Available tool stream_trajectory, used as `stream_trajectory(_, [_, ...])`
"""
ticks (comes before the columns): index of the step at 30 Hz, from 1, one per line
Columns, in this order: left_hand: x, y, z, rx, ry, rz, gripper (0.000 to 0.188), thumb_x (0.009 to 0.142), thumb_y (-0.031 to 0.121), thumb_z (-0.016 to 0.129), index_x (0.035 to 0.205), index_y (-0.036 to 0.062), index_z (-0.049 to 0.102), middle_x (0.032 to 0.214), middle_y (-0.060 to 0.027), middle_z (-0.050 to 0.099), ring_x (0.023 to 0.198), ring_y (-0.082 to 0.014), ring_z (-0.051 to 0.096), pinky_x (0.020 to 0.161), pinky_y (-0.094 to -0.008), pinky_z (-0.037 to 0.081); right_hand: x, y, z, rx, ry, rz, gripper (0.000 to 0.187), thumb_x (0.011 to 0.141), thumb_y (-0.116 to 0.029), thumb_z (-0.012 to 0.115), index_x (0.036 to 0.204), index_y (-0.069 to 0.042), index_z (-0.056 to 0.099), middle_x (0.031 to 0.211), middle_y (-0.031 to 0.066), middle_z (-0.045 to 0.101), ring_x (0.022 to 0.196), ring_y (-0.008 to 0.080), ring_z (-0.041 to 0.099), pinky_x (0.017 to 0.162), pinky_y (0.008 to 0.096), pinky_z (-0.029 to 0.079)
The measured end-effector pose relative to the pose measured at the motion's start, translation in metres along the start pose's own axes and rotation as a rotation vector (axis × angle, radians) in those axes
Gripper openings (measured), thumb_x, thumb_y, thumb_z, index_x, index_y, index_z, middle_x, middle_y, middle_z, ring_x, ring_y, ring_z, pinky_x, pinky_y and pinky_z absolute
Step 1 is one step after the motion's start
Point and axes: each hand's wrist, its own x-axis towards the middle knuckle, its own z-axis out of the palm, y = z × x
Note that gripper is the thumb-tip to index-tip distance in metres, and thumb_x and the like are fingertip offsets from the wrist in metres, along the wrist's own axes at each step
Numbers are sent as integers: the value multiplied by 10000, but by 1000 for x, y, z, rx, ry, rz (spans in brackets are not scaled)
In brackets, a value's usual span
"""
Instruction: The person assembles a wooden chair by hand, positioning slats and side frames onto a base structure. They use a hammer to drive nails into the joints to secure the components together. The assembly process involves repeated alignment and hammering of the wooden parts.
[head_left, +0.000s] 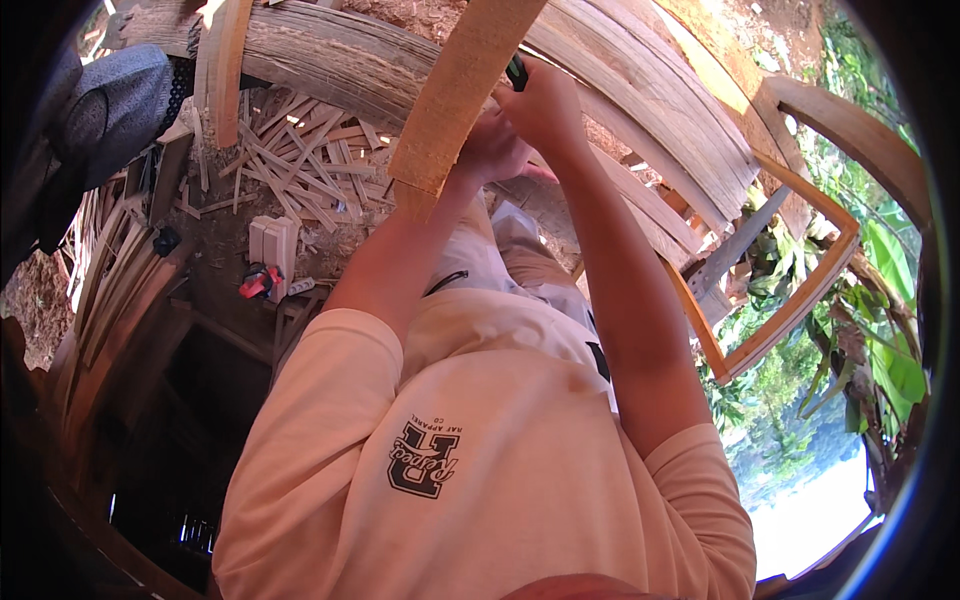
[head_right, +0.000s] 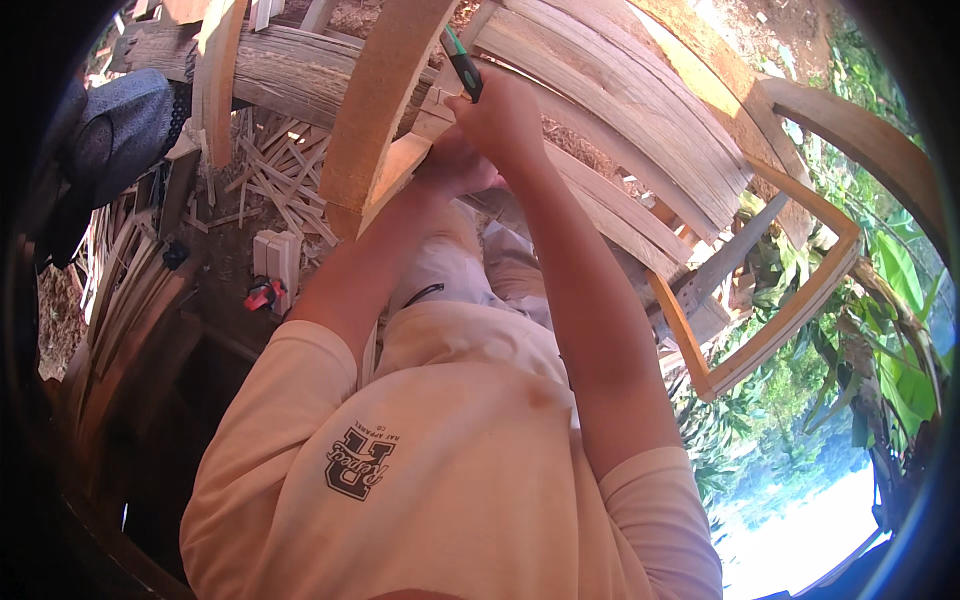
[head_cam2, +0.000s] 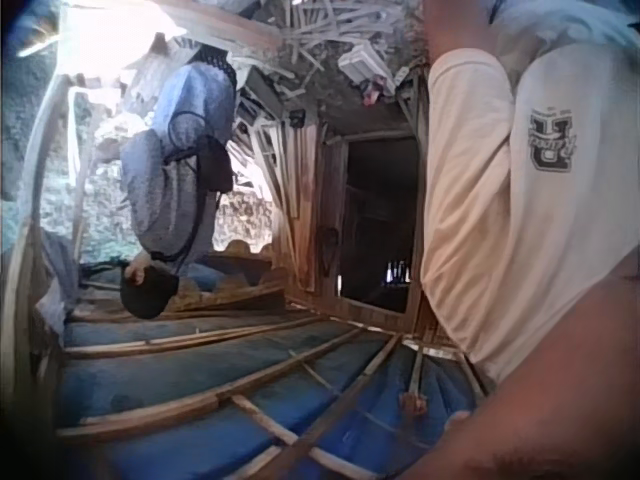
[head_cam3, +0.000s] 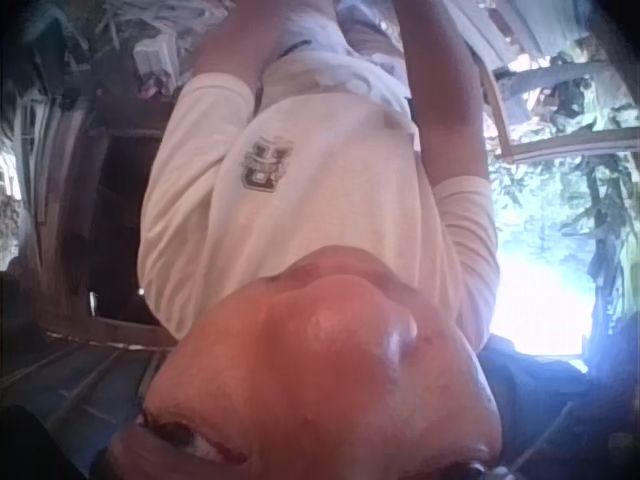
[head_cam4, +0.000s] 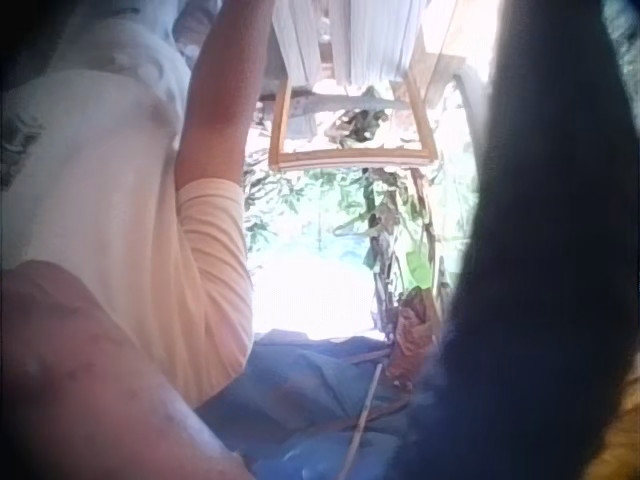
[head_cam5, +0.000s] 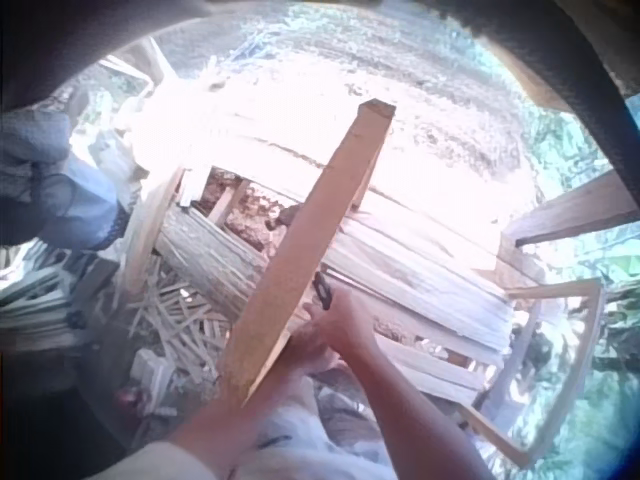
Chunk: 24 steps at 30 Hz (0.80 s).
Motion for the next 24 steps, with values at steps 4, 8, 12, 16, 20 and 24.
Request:
stream_trajectory(4, [-7,-12,22,-150,107,-1,797,739,389,859,1372,33,529,1328,-183,591,1296,-330,545,1065,-430,463,20,27,31,109,61,-152,296,830,-250,763,963,1,683,782,196,679,774,388,671,730,462,526])
stream_trajectory(8, [-8,-10,24,-137,165,25,769,758,372,839,1372,29,527,1332,-183,587,1296,-328,544,1068,-425,462,37,60,41,157,59,-224,235,867,-213,753,982,-16,695,764,85,652,715,229,629,649,376,496])
stream_trajectory(12, [1,-9,22,-89,233,46,741,777,354,819,1373,26,526,1335,-184,584,1296,-325,544,1071,-420,461,19,12,28,-25,15,-103,186,874,-230,783,994,-96,733,612,-6,596,533,75,556,505,299,435])
stream_trajectory(16, [1,-6,17,-33,268,66,713,796,337,799,1374,22,525,1338,-184,580,1297,-322,544,1075,-415,459,16,-17,26,-292,17,-13,184,863,-226,775,987,-93,745,652,49,649,591,165,639,573,346,492])
stream_trajectory(20, [-1,-6,13,-14,283,83,685,815,320,779,1375,19,523,1341,-185,576,1297,-320,544,1078,-411,458,17,-8,29,-319,45,-54,178,861,-217,772,985,-94,740,667,65,663,606,174,645,590,354,500])
stream_trajectory(24, [-3,-6,12,3,290,95,657,834,303,759,1376,15,522,1345,-185,573,1297,-317,544,1081,-406,457,17,-9,28,-298,11,-8,179,854,-209,775,983,-92,730,691,87,679,620,182,659,597,362,504])
